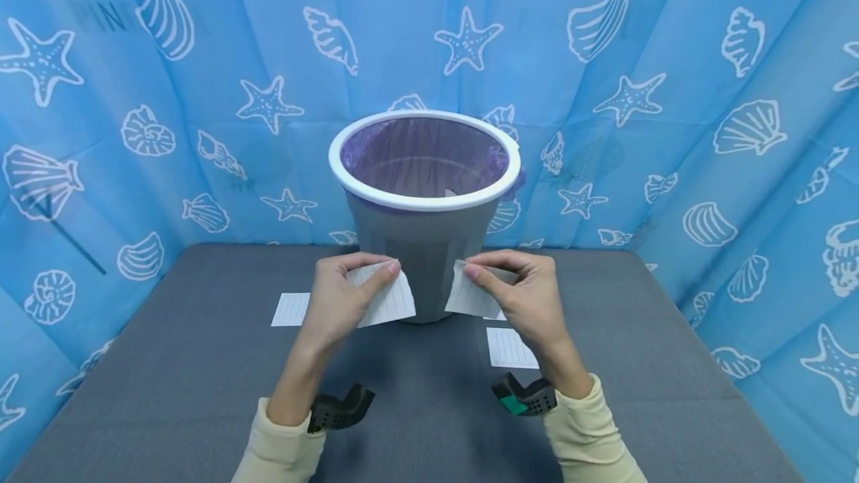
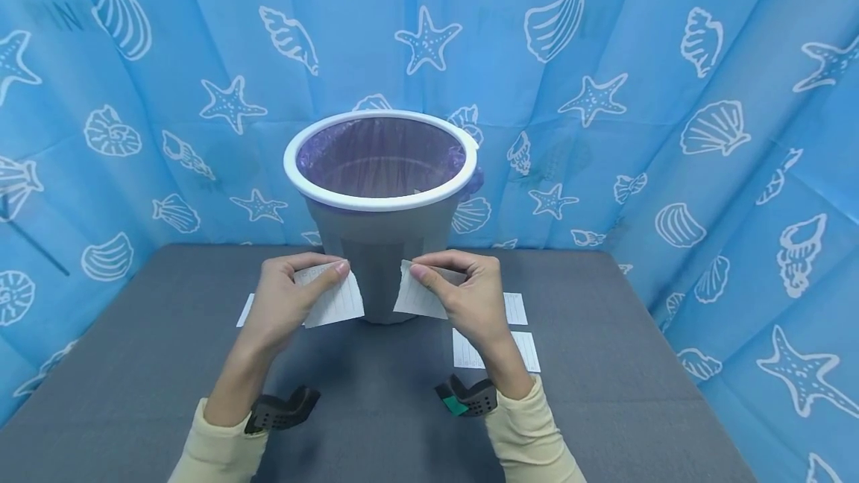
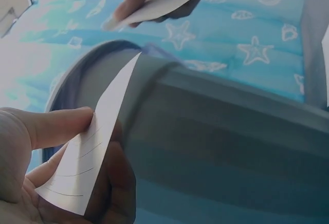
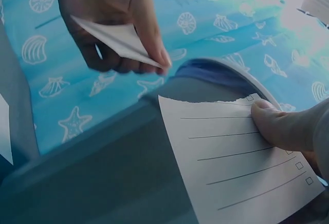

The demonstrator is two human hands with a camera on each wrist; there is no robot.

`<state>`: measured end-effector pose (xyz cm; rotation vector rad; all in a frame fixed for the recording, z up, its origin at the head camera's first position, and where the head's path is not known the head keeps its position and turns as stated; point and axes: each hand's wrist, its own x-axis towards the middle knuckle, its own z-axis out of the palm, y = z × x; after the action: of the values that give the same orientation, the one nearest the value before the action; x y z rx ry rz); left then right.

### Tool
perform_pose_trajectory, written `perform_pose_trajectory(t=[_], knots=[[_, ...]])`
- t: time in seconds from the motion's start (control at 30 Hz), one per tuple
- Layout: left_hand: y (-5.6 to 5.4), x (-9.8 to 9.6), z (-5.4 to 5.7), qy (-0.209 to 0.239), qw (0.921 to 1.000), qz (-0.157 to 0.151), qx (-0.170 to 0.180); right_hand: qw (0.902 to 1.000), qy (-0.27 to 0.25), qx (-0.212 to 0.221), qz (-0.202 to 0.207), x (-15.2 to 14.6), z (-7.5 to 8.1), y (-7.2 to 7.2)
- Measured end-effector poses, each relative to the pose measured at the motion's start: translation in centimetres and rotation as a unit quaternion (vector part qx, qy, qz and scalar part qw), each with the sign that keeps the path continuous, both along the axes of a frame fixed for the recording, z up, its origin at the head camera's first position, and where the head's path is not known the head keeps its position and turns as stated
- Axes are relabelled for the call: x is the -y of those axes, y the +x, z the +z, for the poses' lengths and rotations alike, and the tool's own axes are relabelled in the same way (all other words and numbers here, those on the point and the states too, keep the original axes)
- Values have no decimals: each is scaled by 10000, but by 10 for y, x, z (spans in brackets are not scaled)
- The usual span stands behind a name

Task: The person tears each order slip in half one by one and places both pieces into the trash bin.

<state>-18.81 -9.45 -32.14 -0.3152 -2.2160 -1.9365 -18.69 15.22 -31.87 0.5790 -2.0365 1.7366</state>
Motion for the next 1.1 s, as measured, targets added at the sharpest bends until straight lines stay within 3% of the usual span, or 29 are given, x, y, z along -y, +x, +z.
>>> perform_pose_trajectory(t=[0.2,0.47,0.67,0.8,1.1], knots=[[-7,20,12,-72,9995,277,-137,9998,-82,49,-191,-22,14,-13],[-23,64,44,-342,9951,872,-323,9989,-238,31,-407,-63,53,-40],[-50,97,82,-653,9884,1317,-387,9981,-382,236,-413,-89,89,-68],[-70,109,111,-646,9878,1383,-306,9974,-173,427,-559,-105,109,-91],[-111,107,163,-351,9914,1116,594,9891,311,1198,-796,-117,151,-130]])
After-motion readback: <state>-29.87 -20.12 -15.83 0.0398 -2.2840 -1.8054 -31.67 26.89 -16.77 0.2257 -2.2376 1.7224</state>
